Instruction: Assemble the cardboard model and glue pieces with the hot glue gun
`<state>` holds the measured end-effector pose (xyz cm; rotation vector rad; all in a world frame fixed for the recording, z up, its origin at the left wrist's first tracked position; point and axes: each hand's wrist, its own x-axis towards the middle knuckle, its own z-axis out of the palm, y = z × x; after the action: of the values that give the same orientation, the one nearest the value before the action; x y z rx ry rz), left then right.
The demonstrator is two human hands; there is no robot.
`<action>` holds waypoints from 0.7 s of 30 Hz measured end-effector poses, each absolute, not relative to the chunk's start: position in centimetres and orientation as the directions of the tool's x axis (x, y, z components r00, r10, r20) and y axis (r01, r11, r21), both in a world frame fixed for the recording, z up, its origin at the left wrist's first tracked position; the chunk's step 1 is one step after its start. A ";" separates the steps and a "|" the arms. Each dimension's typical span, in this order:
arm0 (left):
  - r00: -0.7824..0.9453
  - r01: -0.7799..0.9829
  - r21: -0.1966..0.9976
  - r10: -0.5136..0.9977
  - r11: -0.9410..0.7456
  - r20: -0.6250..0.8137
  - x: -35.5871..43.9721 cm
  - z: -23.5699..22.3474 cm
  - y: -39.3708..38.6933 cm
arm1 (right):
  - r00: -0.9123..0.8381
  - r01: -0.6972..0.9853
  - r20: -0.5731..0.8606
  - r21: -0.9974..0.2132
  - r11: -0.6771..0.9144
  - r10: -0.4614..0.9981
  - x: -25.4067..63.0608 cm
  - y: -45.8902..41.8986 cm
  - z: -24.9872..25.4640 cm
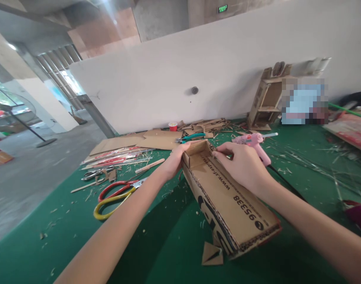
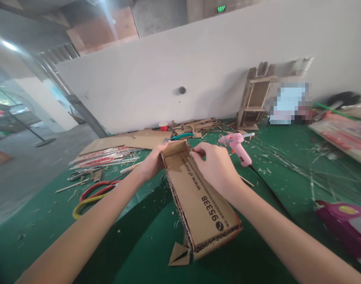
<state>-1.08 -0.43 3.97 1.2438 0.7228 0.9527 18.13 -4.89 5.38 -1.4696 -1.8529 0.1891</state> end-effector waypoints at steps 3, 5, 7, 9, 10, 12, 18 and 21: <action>0.436 -0.170 0.985 0.899 0.038 0.041 -1.1 4.0 -0.4 | -0.069 0.786 0.462 -0.521 0.334 0.884 18.1 -5.0 5.3; 0.425 -0.154 0.987 0.905 0.037 0.033 -1.1 4.0 -0.5 | -0.072 0.783 0.462 -0.522 0.337 0.884 18.0 -5.0 5.2; 0.415 -0.156 0.987 0.909 0.031 0.037 -1.1 4.1 -0.4 | -0.072 0.778 0.457 -0.531 0.337 0.887 18.0 -4.9 5.3; 0.420 -0.163 0.986 0.906 0.017 0.054 -1.0 4.1 -0.4 | -0.085 0.801 0.453 -0.499 0.331 0.888 18.1 -4.8 5.6; 0.427 -0.163 0.986 0.903 0.019 0.053 -1.1 4.1 -0.5 | -0.108 0.829 0.444 -0.453 0.327 0.890 18.4 -4.7 5.9; 0.455 -0.163 0.986 0.890 0.044 0.035 -1.3 4.1 -0.6 | -0.157 0.900 0.386 -0.322 0.293 0.909 19.4 -4.7 6.7; 0.648 -0.251 0.968 0.744 0.005 0.164 -3.3 3.4 -0.8 | -0.016 0.998 0.047 -0.053 0.018 0.999 25.6 -3.8 6.6; 0.706 -0.148 0.989 0.702 0.023 0.090 -4.2 2.9 -0.4 | 0.085 0.984 0.140 -0.168 -0.061 0.986 27.7 -3.1 5.2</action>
<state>-4.20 -0.45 2.95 1.4032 0.4972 0.7020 27.67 -3.13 5.23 -2.1405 -1.9877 0.0175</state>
